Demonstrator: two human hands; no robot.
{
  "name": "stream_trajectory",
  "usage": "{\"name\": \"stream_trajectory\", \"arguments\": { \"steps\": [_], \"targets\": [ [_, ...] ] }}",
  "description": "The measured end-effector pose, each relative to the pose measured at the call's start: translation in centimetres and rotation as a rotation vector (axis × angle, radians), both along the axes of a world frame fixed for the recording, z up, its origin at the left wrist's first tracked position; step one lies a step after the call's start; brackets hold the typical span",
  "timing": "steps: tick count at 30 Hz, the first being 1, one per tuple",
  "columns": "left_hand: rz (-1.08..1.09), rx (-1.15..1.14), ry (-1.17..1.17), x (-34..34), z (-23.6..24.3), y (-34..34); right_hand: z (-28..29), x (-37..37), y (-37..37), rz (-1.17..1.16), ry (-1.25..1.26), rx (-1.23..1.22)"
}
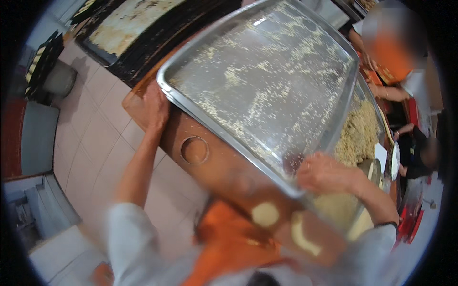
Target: The person prepares dough by filling it with a mixture from a tray and shaping it into balls, which are then placed onto a baking sheet.
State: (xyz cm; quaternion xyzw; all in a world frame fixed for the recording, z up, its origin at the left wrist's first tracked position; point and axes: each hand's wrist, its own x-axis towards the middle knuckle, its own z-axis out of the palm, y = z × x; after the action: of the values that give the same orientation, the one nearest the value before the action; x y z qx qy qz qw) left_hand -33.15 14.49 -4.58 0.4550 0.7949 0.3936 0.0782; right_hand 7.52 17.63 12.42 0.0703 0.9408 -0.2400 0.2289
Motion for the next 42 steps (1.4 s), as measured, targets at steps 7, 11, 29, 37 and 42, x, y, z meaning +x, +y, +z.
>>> {"name": "stream_trajectory", "arguments": {
  "steps": [7, 11, 29, 37, 42],
  "targets": [
    [-0.027, 0.135, 0.061, 0.2, -0.3, 0.4, -1.8, -7.9, 2.3, 0.044, 0.350, 0.043],
    [-0.020, 0.125, 0.080, 0.4, -0.2, 0.2, -4.8, -16.5, 6.1, 0.112, 0.606, 0.125],
    [-0.031, -0.081, 0.113, 0.4, 0.3, -0.4, -8.1, -24.1, 10.5, 0.197, 0.971, 0.174],
    [0.022, 0.056, -0.147, 0.8, 0.6, 0.8, -7.4, -23.8, 16.7, 0.317, 0.890, 0.259],
    [0.005, 0.062, -0.179, 0.7, 0.3, -0.6, -7.9, -17.8, 29.3, -0.144, 0.811, 0.378]
  ]
}}
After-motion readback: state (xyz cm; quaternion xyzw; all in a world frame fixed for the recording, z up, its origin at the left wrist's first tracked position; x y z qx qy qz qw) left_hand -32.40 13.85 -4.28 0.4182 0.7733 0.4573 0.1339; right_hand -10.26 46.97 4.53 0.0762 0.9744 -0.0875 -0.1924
